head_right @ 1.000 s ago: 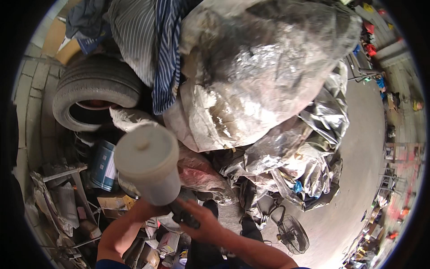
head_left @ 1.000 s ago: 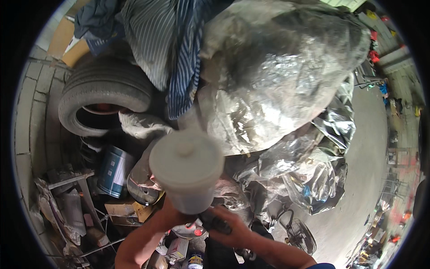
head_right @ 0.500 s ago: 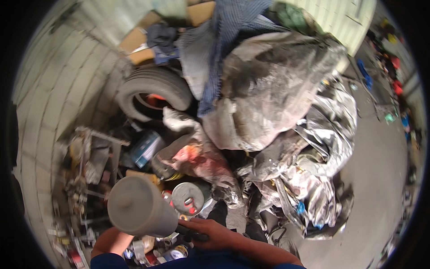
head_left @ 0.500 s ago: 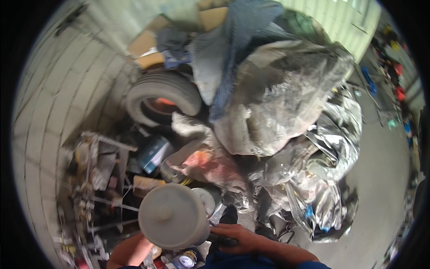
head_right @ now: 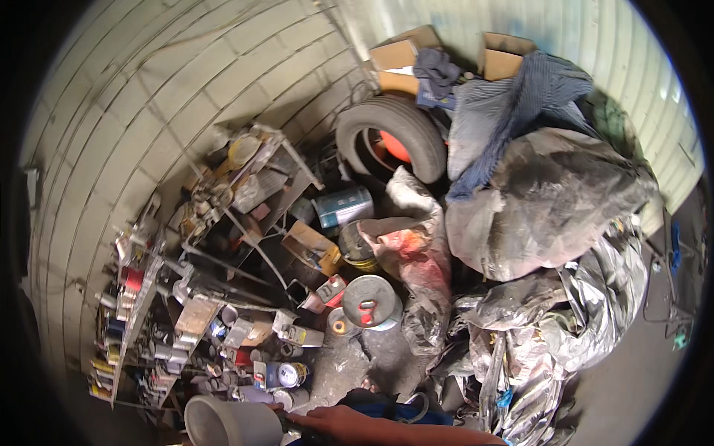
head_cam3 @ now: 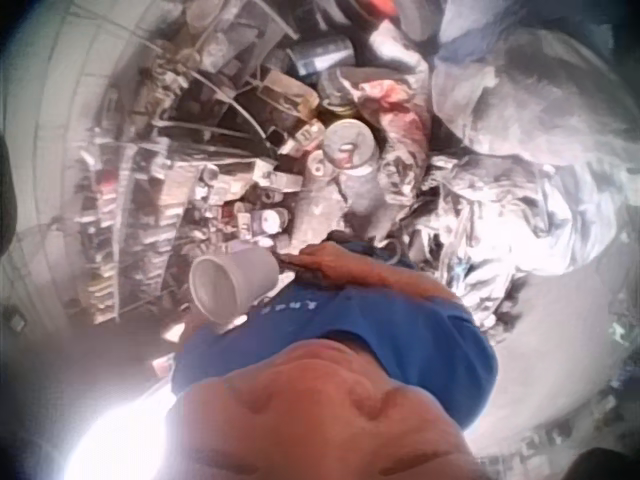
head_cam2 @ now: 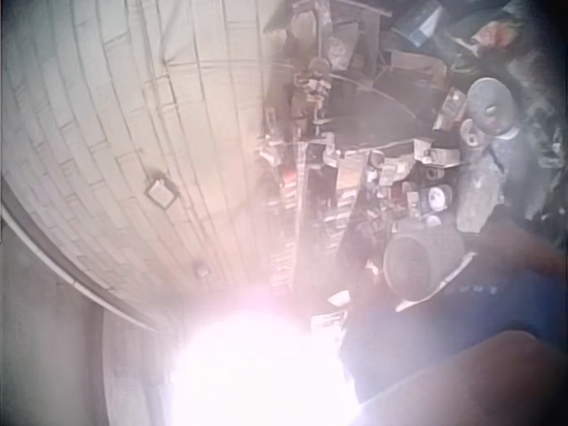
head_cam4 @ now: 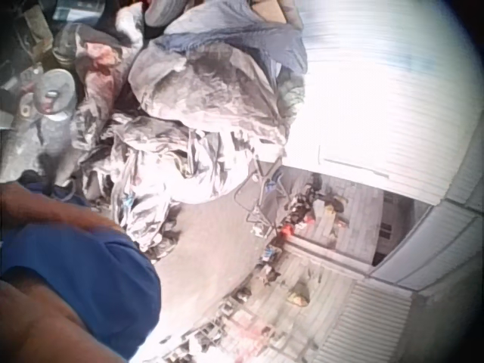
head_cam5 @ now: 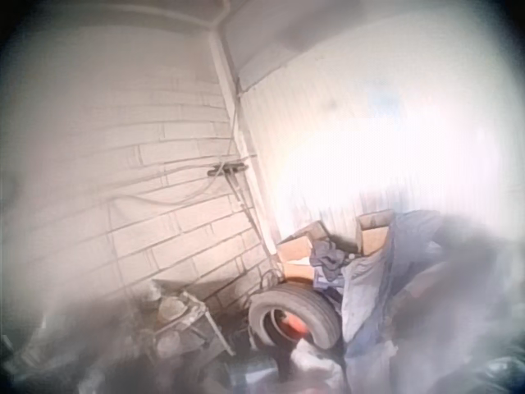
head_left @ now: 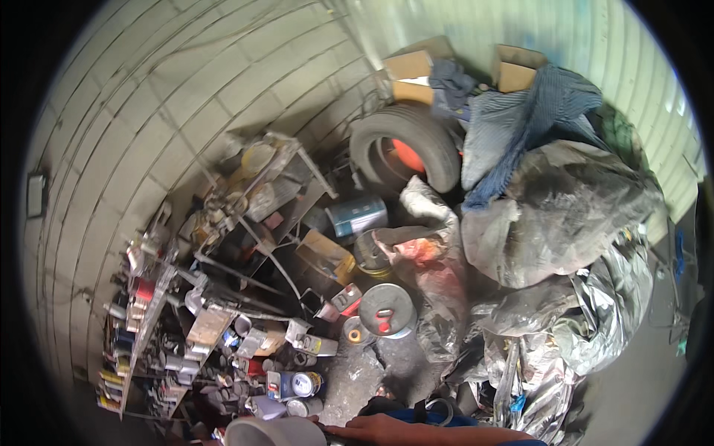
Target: The person retrieves a spray gun and its container, walks to a workbench, and assembles the components. They attach the container to the gun, connect the air hose, and use a screwdriver to tighten a small part on the gun. The person then tests the spray gun by firing it into the air.
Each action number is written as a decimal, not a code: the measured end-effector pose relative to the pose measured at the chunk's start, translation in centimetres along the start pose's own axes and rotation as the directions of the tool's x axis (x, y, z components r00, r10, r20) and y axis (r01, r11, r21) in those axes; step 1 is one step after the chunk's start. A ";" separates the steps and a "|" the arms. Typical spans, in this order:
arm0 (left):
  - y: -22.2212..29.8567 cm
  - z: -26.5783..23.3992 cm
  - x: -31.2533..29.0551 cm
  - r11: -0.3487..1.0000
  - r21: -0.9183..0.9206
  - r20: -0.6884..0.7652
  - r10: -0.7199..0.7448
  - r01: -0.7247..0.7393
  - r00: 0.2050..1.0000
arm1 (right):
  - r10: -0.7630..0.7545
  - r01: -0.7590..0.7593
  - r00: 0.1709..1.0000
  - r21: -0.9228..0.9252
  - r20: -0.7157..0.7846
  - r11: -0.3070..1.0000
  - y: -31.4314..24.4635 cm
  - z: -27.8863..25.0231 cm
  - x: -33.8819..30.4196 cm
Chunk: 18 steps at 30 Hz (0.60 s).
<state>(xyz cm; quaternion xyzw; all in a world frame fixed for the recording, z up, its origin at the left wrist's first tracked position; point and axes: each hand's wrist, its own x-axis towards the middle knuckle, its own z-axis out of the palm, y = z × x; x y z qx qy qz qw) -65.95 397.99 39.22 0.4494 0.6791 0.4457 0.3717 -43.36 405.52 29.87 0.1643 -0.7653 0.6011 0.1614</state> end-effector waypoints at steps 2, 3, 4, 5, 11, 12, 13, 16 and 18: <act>-0.7 -1.0 -3.6 1.000 -0.002 -0.088 0.017 -0.017 0.996 | 0.045 -0.054 0.993 0.086 0.105 0.995 0.8 1.1 1.2; -1.1 -1.5 -5.4 0.999 -0.002 -0.130 0.034 -0.034 0.991 | 0.072 -0.092 0.984 0.119 0.164 0.989 1.3 1.4 1.8; -1.5 -2.1 -7.3 0.999 0.005 -0.173 0.049 -0.049 0.984 | 0.111 -0.140 0.971 0.126 0.211 0.982 1.6 1.8 2.4; -2.1 -2.6 -9.4 0.997 0.012 -0.214 0.071 -0.070 0.974 | 0.047 -0.072 0.991 0.192 0.129 0.979 2.1 2.5 3.5; -7.5 -4.4 -18.9 0.990 -0.103 -0.353 0.051 -0.093 0.934 | 0.219 -0.262 0.962 0.333 0.164 0.906 2.5 4.5 9.1; -8.4 -4.6 -19.9 0.977 -0.210 -0.338 -0.037 -0.037 0.940 | 0.270 -0.327 0.941 0.346 0.203 0.879 2.3 5.1 10.1; -9.2 -4.8 -20.9 0.935 -0.354 -0.321 -0.142 0.020 0.936 | 0.271 -0.322 0.945 0.376 0.181 0.869 2.1 5.8 10.9; -10.2 -4.8 -24.0 0.844 -0.534 -0.314 -0.253 0.051 0.915 | 0.333 -0.407 0.909 0.364 0.250 0.837 2.1 7.5 12.0; -9.7 -4.0 -26.1 0.920 -0.389 -0.384 -0.120 -0.043 0.915 | 0.279 -0.412 0.896 0.414 0.345 0.812 3.3 8.6 12.5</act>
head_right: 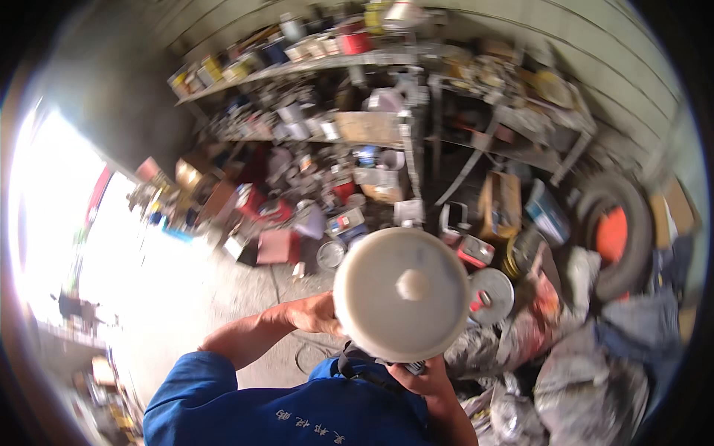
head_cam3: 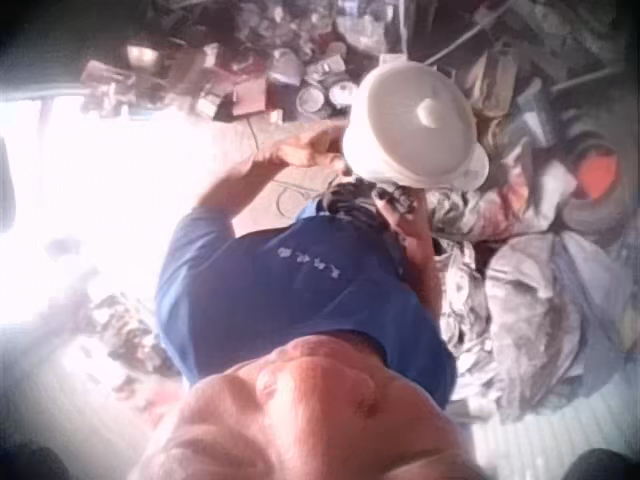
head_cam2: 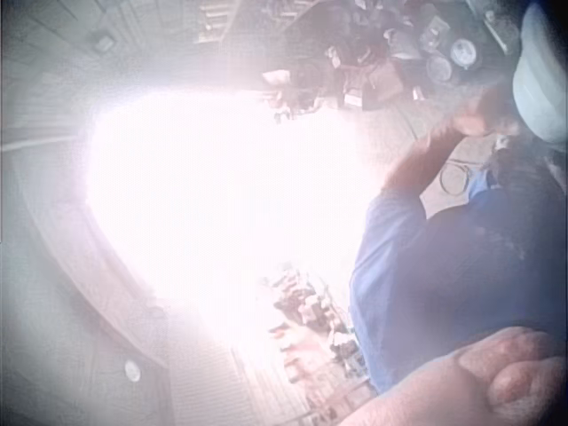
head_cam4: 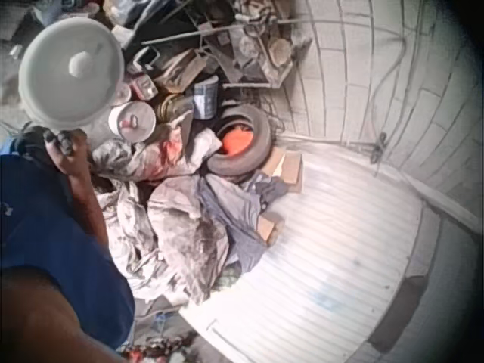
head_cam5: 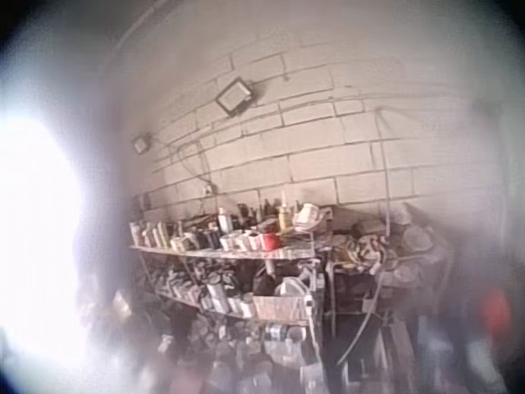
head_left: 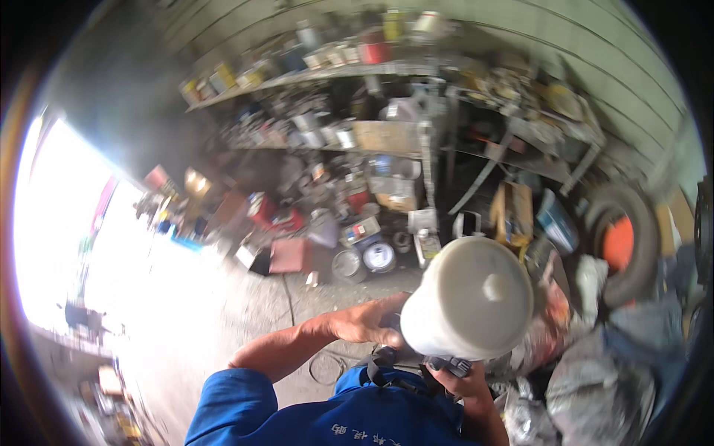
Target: The person retrieves a spray gun and its container, walks to a workbench, and assembles the components. They attach the container to the gun, connect the air hose, and use a screwdriver to tighten a small part on the gun. The person then tests the spray gun by firing it into the air.
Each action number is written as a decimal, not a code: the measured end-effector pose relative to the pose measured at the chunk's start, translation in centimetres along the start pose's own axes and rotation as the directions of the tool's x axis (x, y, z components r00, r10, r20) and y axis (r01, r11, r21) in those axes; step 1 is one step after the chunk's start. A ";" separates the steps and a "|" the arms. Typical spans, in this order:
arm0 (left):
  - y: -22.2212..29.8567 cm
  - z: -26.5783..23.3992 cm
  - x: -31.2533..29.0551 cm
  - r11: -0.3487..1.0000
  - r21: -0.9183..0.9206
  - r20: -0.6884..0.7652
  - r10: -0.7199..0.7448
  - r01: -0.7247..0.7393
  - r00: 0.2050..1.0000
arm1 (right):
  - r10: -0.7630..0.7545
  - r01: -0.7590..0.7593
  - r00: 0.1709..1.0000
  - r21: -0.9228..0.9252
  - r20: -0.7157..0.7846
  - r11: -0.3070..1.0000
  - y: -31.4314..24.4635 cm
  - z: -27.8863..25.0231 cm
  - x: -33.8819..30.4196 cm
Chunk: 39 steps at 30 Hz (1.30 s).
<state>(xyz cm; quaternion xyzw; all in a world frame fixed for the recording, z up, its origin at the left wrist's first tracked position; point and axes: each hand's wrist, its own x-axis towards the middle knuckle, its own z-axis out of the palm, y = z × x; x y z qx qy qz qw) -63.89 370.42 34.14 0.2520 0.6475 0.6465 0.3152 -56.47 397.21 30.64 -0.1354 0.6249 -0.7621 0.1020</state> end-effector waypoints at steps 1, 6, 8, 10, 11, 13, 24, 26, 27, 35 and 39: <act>0.1 0.8 -1.2 0.997 -0.058 -0.052 -0.061 0.058 0.997 | 0.058 -0.063 0.996 0.067 0.073 0.996 0.7 -0.1 0.4; 0.3 6.6 -7.3 0.906 -0.424 -0.345 -0.154 -0.008 0.926 | 0.067 -0.071 0.930 -0.002 0.361 0.997 2.8 -0.5 1.1; 0.2 9.7 -9.5 0.945 -0.326 -0.478 -0.137 -0.031 0.867 | 0.149 -0.148 0.884 -0.037 0.443 0.988 2.5 0.0 1.0; -0.2 12.4 -11.1 0.916 -0.394 -0.631 -0.206 -0.080 0.748 | 0.171 -0.168 0.816 -0.056 0.552 0.984 1.9 0.8 1.1; -0.5 13.6 -11.7 0.898 -0.424 -0.688 -0.236 -0.116 0.686 | 0.180 -0.172 0.779 -0.071 0.600 0.983 1.6 1.3 1.2; -1.3 15.3 -12.2 0.883 -0.435 -0.770 -0.262 -0.179 0.581 | -0.054 0.151 0.714 -0.079 0.698 0.985 1.3 2.4 1.8; -2.2 17.9 -16.7 0.891 -0.343 -0.822 -0.132 -0.297 0.553 | -0.253 0.434 0.521 0.003 0.815 0.901 1.9 6.5 2.9; -2.4 17.7 -17.5 0.808 -0.435 -0.852 -0.228 -0.397 0.471 | -0.260 0.451 0.512 0.002 0.818 0.893 2.4 7.6 3.2; -2.5 17.3 -17.8 0.781 -0.451 -0.867 -0.269 -0.433 0.419 | -0.260 0.441 0.521 0.005 0.813 0.898 2.6 8.1 3.3; 6.1 11.0 -27.6 0.903 -0.033 -0.999 -0.019 0.429 -0.036 | -0.148 0.382 0.625 -0.135 0.767 0.914 3.6 8.8 3.9; 17.5 9.7 -34.4 0.105 0.249 -0.660 0.746 0.963 0.089 | 0.048 0.134 0.760 -0.229 0.648 0.964 5.5 9.4 4.0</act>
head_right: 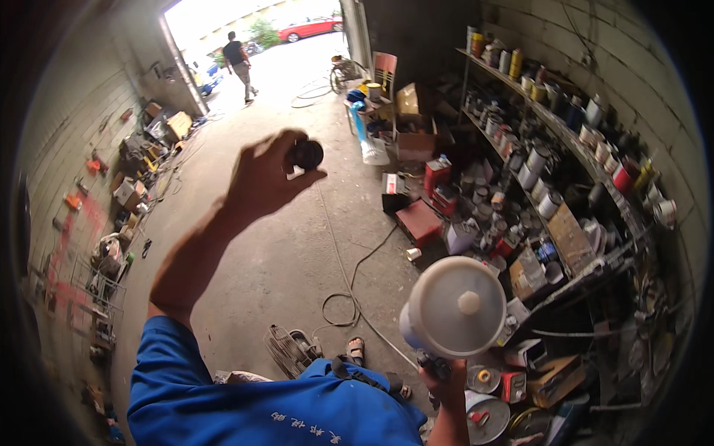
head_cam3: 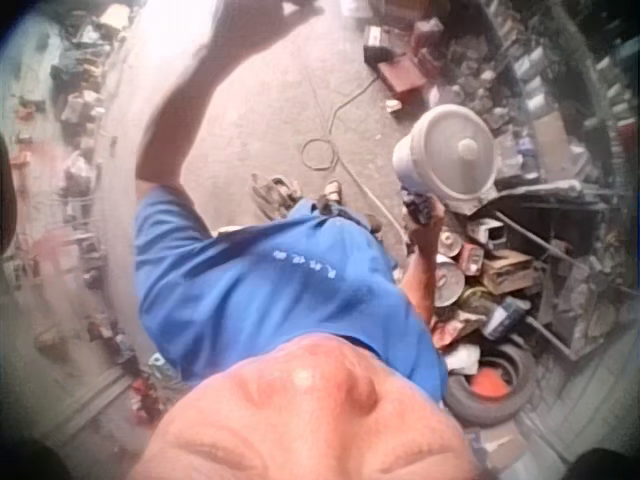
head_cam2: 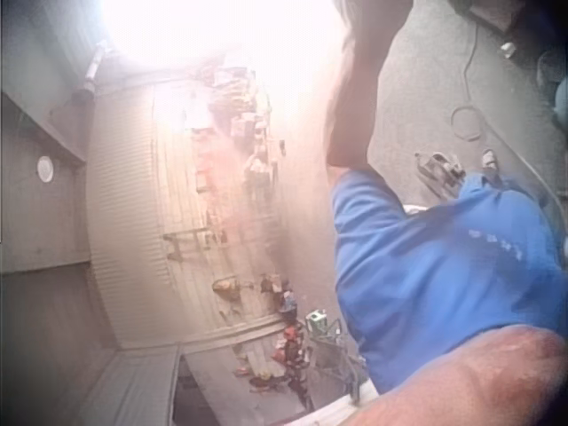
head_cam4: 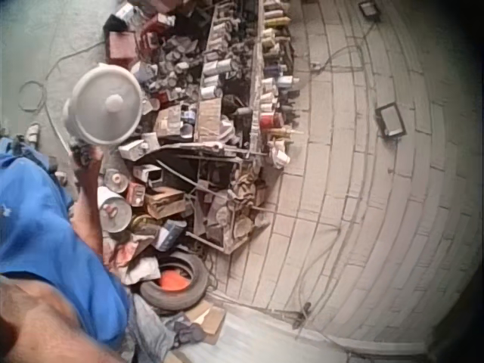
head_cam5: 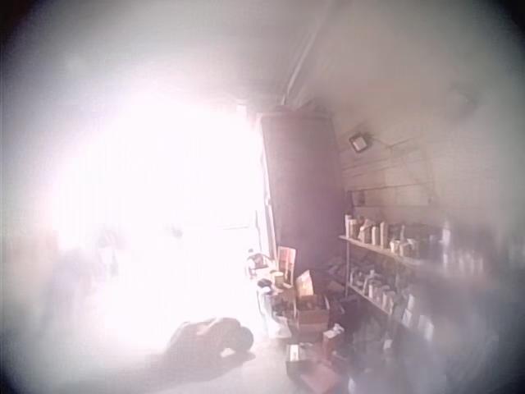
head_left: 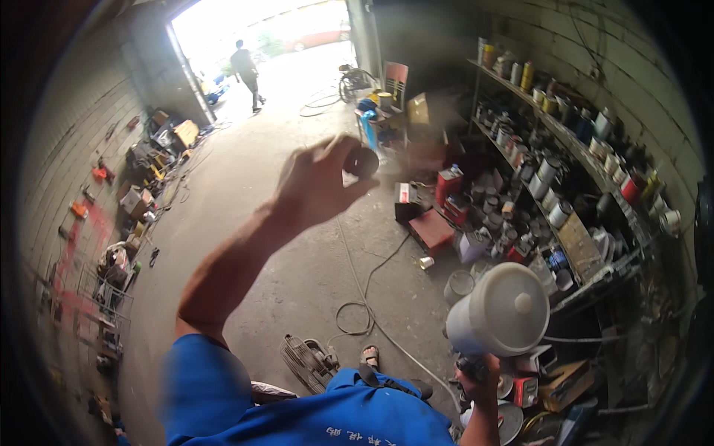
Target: The person retrieves a spray gun and its container, walks to a workbench, and assembles the components. They attach the container to the gun, connect the air hose, and use a screwdriver to tighten a small part on the gun. The person then tests the spray gun by firing it into the air.
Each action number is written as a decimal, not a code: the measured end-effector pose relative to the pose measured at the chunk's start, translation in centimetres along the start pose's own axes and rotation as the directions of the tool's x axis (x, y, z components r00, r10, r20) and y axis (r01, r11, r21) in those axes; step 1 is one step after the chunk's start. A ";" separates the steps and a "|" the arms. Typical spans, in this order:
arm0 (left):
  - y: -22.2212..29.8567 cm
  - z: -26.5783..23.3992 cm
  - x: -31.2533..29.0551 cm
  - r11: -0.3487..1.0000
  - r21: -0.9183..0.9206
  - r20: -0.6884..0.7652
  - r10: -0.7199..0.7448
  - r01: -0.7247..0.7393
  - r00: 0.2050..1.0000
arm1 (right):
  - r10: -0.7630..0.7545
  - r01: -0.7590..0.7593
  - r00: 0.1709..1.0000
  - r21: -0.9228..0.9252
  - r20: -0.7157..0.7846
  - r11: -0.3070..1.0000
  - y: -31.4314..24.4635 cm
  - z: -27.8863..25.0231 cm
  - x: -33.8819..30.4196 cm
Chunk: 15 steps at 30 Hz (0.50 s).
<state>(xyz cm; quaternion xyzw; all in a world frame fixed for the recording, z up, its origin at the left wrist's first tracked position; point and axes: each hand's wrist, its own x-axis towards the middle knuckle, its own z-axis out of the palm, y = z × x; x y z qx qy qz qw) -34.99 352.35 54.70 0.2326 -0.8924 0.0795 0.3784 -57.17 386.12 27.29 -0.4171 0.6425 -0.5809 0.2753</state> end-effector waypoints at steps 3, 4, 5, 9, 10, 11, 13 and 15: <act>-1.7 -5.5 4.1 0.943 0.330 0.000 0.049 -0.047 0.999 | -0.026 0.030 0.999 0.116 -0.033 0.993 1.5 1.8 0.3; -2.0 -6.9 4.9 0.906 0.414 -0.029 0.113 -0.091 0.993 | 0.013 -0.011 1.000 0.158 -0.010 0.987 1.8 2.3 0.2; -2.3 -8.3 5.5 0.878 0.468 -0.029 0.135 -0.106 0.990 | 0.052 -0.054 0.999 0.197 0.013 0.979 2.1 2.7 0.4; -3.8 -12.4 6.5 0.796 0.580 -0.044 0.245 -0.175 0.968 | -0.009 -0.008 0.991 0.125 0.131 0.992 2.2 4.1 0.6; -4.1 -13.1 6.4 0.769 0.607 -0.050 0.288 -0.201 0.956 | -0.053 0.039 0.990 0.104 0.133 0.994 2.1 4.5 0.9; -4.5 -13.8 6.3 0.751 0.630 -0.050 0.291 -0.196 0.955 | 0.116 -0.148 0.979 0.193 0.169 0.970 1.9 4.6 0.8; -5.1 -15.0 6.1 0.710 0.677 -0.055 0.311 -0.194 0.949 | 0.077 -0.103 0.986 0.181 0.149 0.978 1.8 5.2 1.0; -5.5 -15.9 5.8 0.714 0.676 -0.042 0.283 -0.181 0.958 | 0.039 -0.062 0.988 0.157 0.147 0.986 1.8 5.7 1.1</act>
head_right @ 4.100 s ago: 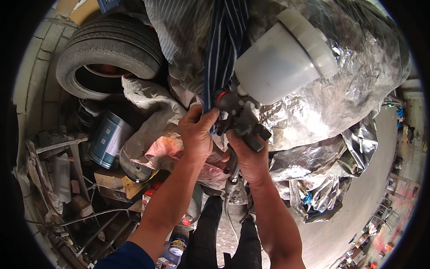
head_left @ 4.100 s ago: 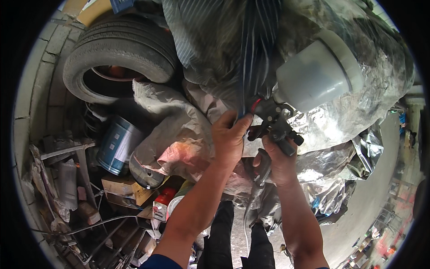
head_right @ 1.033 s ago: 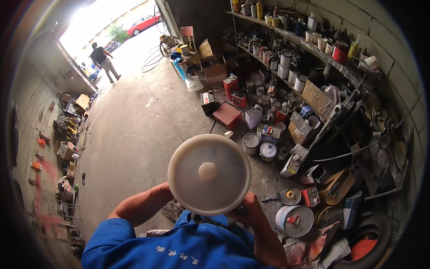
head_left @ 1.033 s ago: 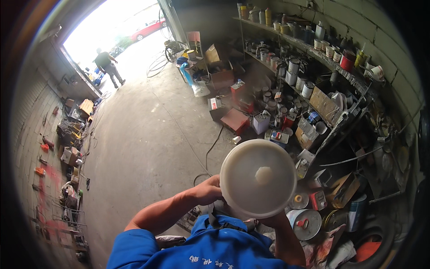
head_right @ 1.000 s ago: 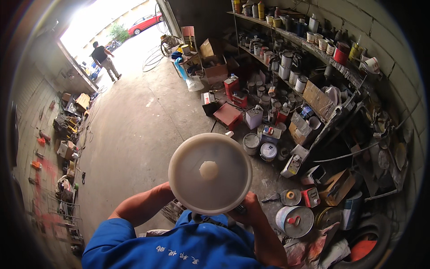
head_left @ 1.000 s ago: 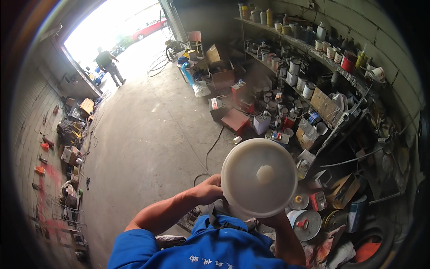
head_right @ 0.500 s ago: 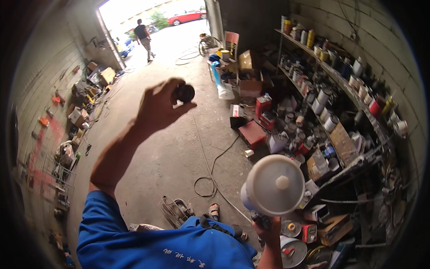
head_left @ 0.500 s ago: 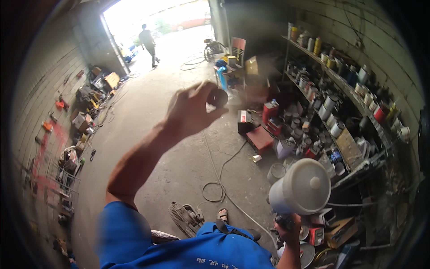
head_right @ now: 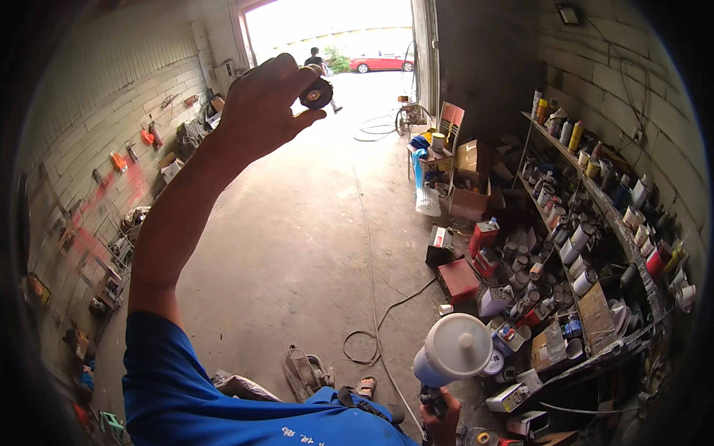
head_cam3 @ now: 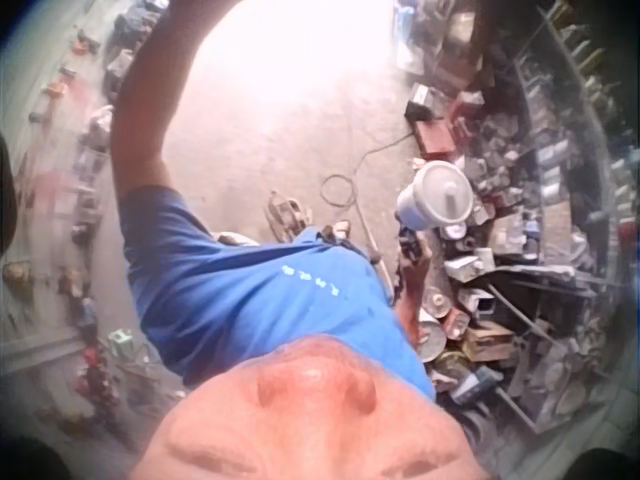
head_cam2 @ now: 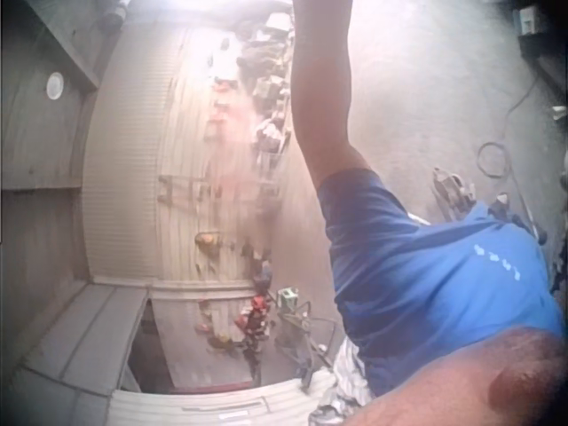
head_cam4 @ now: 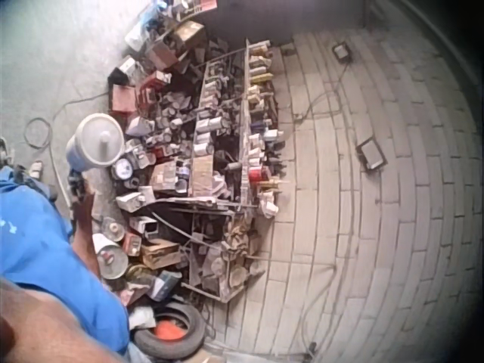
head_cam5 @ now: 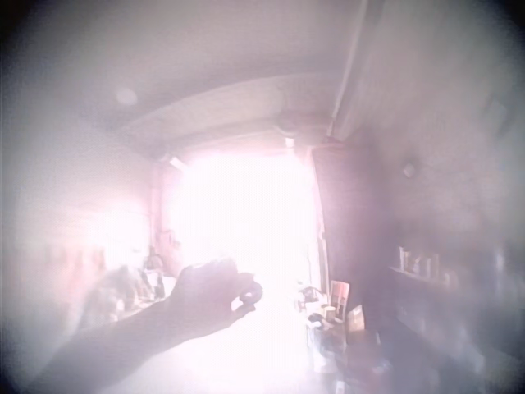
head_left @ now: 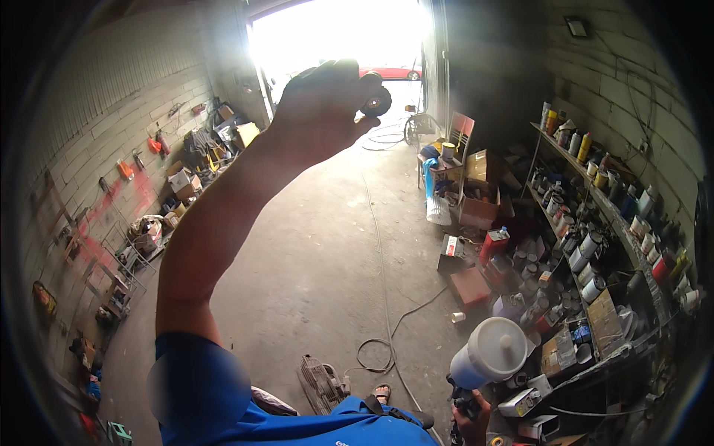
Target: The person retrieves a spray gun and its container, walks to a workbench, and assembles the components. They attach the container to the gun, connect the air hose, and use a screwdriver to tighten a small part on the gun. The person then tests the spray gun by firing it into the air.
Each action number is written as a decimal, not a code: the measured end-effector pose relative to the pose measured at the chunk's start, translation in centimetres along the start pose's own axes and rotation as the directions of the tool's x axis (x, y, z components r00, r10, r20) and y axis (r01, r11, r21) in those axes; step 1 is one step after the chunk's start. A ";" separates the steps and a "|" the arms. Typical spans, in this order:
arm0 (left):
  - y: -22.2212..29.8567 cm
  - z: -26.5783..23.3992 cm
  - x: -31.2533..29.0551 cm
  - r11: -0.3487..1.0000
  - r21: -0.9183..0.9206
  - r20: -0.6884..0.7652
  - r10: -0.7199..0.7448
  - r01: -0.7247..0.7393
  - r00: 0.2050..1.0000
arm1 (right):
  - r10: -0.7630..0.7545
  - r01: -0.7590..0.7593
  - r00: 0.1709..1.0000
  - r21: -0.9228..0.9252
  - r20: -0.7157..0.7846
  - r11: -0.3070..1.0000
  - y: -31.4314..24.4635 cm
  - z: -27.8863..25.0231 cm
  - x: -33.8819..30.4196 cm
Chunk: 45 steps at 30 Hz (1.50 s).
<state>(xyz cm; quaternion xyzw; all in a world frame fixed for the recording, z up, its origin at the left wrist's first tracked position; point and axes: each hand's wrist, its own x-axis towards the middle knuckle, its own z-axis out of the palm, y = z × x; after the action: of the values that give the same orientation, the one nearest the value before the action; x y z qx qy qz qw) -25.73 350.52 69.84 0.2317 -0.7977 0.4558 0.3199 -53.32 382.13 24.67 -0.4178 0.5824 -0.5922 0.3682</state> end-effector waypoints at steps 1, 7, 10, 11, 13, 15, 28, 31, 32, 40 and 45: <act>-0.3 -0.2 -0.2 1.000 0.001 -0.017 0.016 -0.016 1.000 | -0.025 0.025 1.000 -0.023 0.004 0.999 0.1 0.2 0.0; -1.1 -1.2 -1.0 0.999 0.012 0.054 -0.030 0.030 0.998 | -0.029 0.030 0.999 -0.033 0.024 0.999 0.2 0.9 0.1; -1.0 -1.3 -1.4 0.993 -0.045 0.095 -0.104 0.109 0.990 | -0.060 0.065 0.997 -0.087 0.058 0.994 -0.3 1.1 -0.2; -1.0 -1.3 -1.5 0.995 -0.030 0.097 -0.095 0.098 0.991 | -0.076 0.084 0.994 -0.111 0.073 0.990 -0.5 1.1 -0.4; -1.2 -1.2 -1.6 0.998 0.019 0.097 -0.069 0.067 0.993 | 0.019 -0.018 0.998 -0.020 0.065 1.000 -0.7 1.3 -1.0; -1.3 -1.0 -1.8 0.998 -0.015 0.093 -0.059 0.061 0.994 | 0.059 -0.060 0.997 0.011 0.056 0.998 -0.6 1.3 -1.5; 0.3 1.9 -3.5 0.980 -0.136 0.147 -0.125 0.145 0.981 | 0.050 -0.050 0.999 0.020 -0.007 0.999 -0.2 1.5 -2.2; 1.4 3.4 -4.4 0.954 -0.211 0.188 -0.175 0.213 0.966 | 0.048 -0.045 0.997 0.041 -0.061 0.998 -1.1 1.2 -2.1; 1.9 3.9 -4.8 0.936 -0.242 0.212 -0.206 0.255 0.955 | 0.040 -0.037 0.996 0.038 -0.074 0.999 -1.3 0.9 -1.9; 6.7 8.9 -9.4 0.139 -0.682 0.656 -0.317 0.718 0.685 | 0.053 -0.046 0.992 0.063 -0.117 0.997 -2.4 -0.5 -1.4; 7.7 10.6 -12.1 0.157 -0.766 0.575 -0.268 0.623 0.773 | 0.071 -0.070 0.991 0.012 -0.113 0.997 -2.3 -0.7 -1.4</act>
<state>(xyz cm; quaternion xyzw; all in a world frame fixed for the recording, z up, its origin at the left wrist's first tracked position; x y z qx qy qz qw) -25.64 345.83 52.59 0.2972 -0.8366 -0.2517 0.3853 -53.32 383.83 26.88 -0.3610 0.6144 -0.6040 0.3570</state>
